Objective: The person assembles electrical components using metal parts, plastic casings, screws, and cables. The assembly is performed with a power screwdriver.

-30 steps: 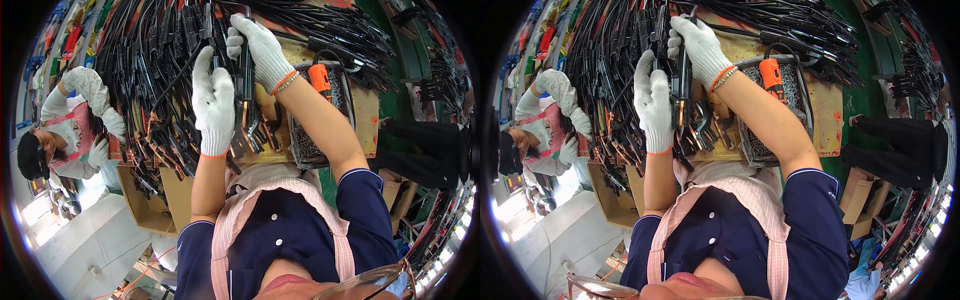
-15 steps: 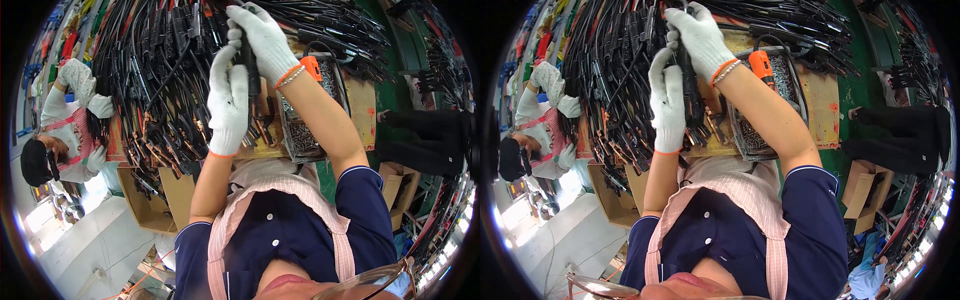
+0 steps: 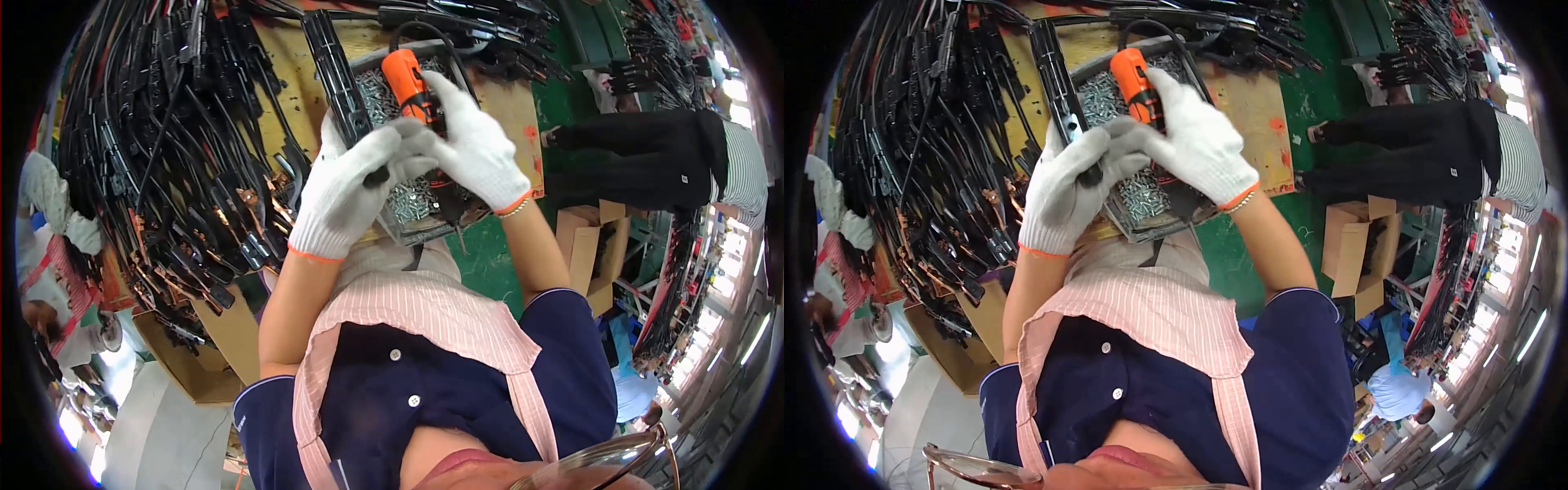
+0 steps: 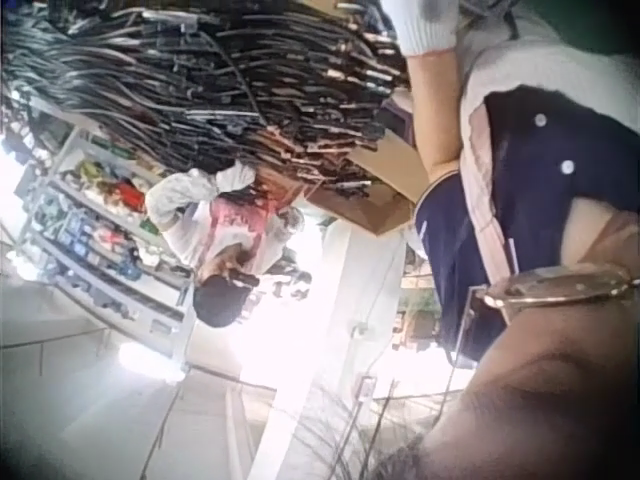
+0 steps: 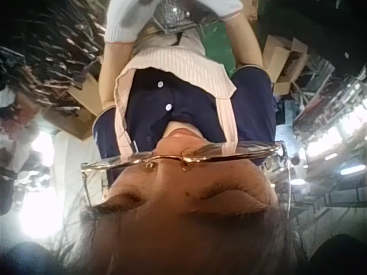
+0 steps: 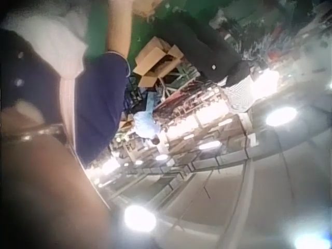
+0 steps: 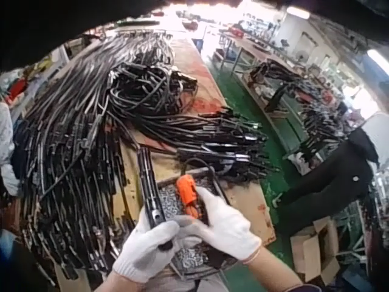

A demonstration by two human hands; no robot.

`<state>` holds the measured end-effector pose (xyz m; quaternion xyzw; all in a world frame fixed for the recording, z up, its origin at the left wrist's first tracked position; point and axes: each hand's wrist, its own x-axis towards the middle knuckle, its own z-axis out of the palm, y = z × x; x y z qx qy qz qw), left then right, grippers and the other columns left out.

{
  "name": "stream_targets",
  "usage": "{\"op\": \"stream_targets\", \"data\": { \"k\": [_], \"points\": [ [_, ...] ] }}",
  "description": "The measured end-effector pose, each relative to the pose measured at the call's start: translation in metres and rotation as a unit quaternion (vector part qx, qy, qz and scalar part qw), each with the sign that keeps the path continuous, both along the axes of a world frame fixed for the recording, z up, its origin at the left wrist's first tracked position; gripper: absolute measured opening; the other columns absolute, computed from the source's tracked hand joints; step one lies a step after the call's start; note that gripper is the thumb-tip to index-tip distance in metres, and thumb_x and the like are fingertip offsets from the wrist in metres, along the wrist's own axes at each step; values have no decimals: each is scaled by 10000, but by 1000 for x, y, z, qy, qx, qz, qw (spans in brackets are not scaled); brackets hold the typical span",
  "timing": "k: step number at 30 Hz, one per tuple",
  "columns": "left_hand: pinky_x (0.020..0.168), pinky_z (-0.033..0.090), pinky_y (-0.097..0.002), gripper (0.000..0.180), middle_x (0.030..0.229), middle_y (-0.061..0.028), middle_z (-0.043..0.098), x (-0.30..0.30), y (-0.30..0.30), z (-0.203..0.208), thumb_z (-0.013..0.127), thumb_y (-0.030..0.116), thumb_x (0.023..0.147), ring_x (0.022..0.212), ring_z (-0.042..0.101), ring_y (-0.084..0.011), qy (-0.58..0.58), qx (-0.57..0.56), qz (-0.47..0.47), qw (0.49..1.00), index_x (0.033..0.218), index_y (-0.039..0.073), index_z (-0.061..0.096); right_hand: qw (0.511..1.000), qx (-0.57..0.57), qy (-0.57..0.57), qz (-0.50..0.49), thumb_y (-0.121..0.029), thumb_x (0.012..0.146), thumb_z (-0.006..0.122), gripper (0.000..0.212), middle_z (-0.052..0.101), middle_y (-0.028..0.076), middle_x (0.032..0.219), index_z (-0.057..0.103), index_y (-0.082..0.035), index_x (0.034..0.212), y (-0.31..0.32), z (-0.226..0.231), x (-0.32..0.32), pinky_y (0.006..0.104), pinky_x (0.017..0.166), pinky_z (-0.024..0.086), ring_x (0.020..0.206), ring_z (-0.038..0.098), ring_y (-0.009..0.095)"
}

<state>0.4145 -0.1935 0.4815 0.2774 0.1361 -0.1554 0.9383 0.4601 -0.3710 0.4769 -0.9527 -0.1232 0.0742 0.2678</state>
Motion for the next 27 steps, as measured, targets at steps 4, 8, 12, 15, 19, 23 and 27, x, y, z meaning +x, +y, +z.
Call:
{"op": "stream_targets", "data": {
  "k": [4,8,12,15,19,23,27],
  "points": [
    [772,587,-425,402,1123,-259,587,3,-15,-3,534,14,930,981,647,-353,19,18,20,999,1295,-7,368,996,34,60,-49,-383,745,748,734,650,209,1044,463,-106,1362,1,-5,-1,416,822,520,923,655,363],
    [416,308,-191,141,817,-71,543,-6,3,24,551,14,929,558,404,-57,76,57,21,995,1061,22,500,950,295,61,-78,-255,678,818,732,676,102,946,506,-41,1304,-34,-2,-9,339,789,523,846,659,209],
    [370,246,-184,94,693,18,421,-18,11,31,537,73,962,461,308,-14,5,109,15,994,900,66,467,657,754,21,-5,-229,798,662,569,598,75,1041,446,-89,1305,-57,24,-23,382,791,524,910,612,175],
    [359,268,-211,241,664,-1,461,-15,-3,8,612,75,908,437,388,-57,106,121,36,986,1061,69,427,594,795,-87,-87,-241,882,607,555,547,109,1147,358,-212,1377,-52,42,-41,425,738,521,871,597,195],
    [356,275,-221,231,668,-19,476,-20,-2,-14,617,107,916,426,377,-70,87,117,40,988,1033,78,420,614,768,-144,-113,-186,924,563,521,507,97,1224,343,-224,1396,-45,42,-56,390,655,484,790,533,173],
    [361,251,-215,168,656,-8,466,-20,-10,-11,575,196,957,418,344,-61,93,75,63,991,894,78,475,648,734,-171,-111,-16,898,509,592,476,58,1204,330,-258,1408,-35,33,-58,315,610,437,715,461,125],
    [363,239,-206,158,668,10,452,-20,-15,-16,576,187,960,415,308,-38,82,147,66,984,868,90,492,650,733,-169,-102,91,839,494,672,498,80,1004,286,-224,1394,-24,29,-60,340,568,468,594,482,146]
  ]
}}
